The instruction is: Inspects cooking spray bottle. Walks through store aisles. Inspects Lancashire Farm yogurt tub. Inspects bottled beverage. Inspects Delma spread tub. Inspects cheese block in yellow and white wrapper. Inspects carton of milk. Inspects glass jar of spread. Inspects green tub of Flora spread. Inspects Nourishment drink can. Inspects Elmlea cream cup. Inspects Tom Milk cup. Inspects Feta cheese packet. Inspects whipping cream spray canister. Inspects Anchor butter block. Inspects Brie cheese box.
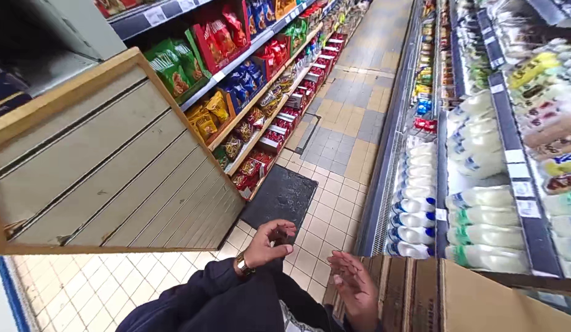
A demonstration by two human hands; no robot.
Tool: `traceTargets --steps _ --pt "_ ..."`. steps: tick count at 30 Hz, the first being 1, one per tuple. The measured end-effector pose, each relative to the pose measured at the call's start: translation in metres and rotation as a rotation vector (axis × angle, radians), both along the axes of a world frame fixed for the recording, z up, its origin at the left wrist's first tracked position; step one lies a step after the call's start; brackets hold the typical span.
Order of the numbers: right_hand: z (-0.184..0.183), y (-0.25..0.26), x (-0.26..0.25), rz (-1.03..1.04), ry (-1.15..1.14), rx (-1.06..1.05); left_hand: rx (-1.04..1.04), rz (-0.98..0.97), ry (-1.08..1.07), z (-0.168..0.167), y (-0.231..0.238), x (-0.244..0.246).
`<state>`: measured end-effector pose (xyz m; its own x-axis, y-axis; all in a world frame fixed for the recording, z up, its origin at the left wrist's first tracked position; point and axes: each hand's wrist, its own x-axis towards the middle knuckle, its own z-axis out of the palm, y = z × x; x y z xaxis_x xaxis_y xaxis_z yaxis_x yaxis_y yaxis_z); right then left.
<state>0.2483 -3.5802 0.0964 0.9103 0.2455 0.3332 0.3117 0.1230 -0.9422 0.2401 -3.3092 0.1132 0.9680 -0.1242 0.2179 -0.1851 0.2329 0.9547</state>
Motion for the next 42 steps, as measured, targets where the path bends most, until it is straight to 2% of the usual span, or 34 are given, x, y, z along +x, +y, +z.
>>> traceTargets --steps 11,21,25,30,37,42 --pt "0.026 0.033 0.201 -0.179 -0.050 0.031 0.050 -0.109 -0.038 0.015 0.030 0.235" --pt "0.021 0.031 0.334 -0.240 -0.003 0.008 0.000 -0.178 0.045 -0.003 0.025 0.374" --pt "0.011 0.024 0.408 -0.236 -0.016 0.006 0.039 -0.165 0.036 -0.008 0.021 0.441" --pt "0.005 0.009 0.527 -0.198 -0.053 0.033 0.053 -0.143 0.028 -0.012 0.008 0.551" --pt "0.031 -0.036 0.693 -0.192 -0.107 -0.013 -0.003 -0.154 -0.026 0.006 -0.042 0.721" --pt "0.040 -0.046 0.777 -0.200 -0.085 -0.034 -0.033 -0.186 0.000 0.012 -0.061 0.812"
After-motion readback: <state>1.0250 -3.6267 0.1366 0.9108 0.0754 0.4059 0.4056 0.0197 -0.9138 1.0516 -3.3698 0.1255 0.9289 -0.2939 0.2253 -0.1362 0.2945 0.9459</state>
